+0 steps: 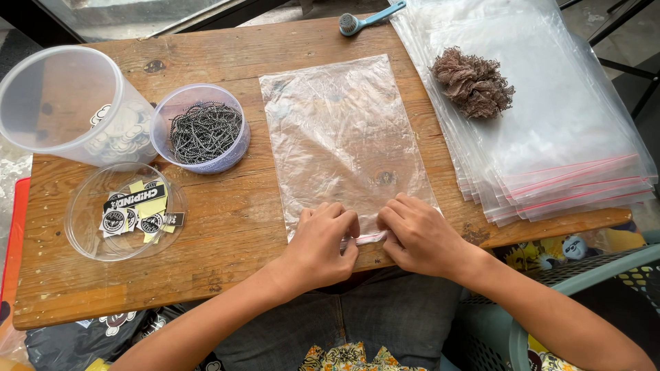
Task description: The person places a brown scrubber into a clear plastic bag and seals it. They then place a yellow pouch into another clear plastic bag, seal it, and set it aside.
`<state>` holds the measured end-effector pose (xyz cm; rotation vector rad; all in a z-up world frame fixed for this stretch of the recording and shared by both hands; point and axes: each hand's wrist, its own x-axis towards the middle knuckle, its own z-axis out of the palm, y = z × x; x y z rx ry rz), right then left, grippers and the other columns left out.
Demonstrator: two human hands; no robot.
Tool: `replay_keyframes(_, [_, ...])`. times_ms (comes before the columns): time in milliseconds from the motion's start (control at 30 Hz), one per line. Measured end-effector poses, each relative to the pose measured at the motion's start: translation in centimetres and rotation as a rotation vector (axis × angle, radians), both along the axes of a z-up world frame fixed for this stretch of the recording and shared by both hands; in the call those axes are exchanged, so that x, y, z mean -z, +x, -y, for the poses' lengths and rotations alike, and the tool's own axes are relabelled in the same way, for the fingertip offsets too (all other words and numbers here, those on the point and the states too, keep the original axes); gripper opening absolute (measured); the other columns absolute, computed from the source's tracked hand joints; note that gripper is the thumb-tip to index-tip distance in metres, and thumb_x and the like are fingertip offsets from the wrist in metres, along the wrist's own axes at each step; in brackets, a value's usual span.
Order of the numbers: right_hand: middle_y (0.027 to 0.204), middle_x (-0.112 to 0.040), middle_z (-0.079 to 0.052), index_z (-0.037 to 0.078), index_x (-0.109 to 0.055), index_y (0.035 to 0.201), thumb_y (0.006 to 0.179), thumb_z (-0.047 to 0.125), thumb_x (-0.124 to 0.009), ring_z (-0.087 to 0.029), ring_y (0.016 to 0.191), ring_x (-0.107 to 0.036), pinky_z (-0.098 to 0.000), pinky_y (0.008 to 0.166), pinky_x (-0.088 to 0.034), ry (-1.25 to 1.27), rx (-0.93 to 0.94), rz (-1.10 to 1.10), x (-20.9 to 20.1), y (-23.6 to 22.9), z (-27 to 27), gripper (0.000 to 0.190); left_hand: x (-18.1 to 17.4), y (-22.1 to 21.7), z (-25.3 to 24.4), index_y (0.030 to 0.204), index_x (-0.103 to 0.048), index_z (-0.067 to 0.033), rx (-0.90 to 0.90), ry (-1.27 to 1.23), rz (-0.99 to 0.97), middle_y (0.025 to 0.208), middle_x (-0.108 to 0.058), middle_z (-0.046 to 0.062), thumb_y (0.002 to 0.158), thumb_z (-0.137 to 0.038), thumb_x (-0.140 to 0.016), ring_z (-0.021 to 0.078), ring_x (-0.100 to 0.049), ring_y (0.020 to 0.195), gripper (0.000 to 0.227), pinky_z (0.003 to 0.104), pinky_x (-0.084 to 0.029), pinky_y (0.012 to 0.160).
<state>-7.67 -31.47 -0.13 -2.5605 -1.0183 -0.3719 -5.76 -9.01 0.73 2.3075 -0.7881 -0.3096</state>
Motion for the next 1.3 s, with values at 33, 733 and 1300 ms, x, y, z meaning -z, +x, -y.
replay_keyframes(33, [0.070,-0.044,-0.003,0.012,-0.053,0.080,0.074,0.010,-0.059,-0.025,0.067,-0.054,-0.0347,0.060,-0.045,0.000,0.001,0.000,-0.1,-0.1,-0.1,0.009,0.0,0.0,0.1,0.084,-0.060,-0.0182,0.001,0.000,0.000,0.082,-0.057,0.002,0.074,-0.019,-0.063,0.0282,-0.062,0.091,0.011,0.042,-0.042,0.083])
replay_keyframes(733, [0.076,-0.048,0.001,0.022,-0.056,0.081,0.065,0.024,-0.070,-0.025,0.081,-0.053,-0.0380,0.068,-0.046,0.035,0.238,-0.276,0.0,-0.7,0.2,0.021,0.1,-0.3,2.3,0.080,-0.055,-0.0171,0.017,0.098,0.152,0.080,-0.052,0.004,0.081,-0.027,-0.061,0.0301,-0.057,0.085,0.012,0.043,-0.039,0.075])
replay_keyframes(1300, [0.085,-0.055,-0.001,0.018,-0.058,0.089,0.088,0.017,-0.063,-0.024,0.082,-0.058,-0.0348,0.069,-0.047,-0.132,0.171,0.176,-0.5,0.6,1.8,0.006,-0.2,-0.4,0.2,0.098,-0.053,-0.0134,-0.027,0.348,0.749,0.084,-0.051,0.009,0.078,-0.017,-0.073,0.0298,-0.055,0.078,0.029,0.040,-0.039,0.061])
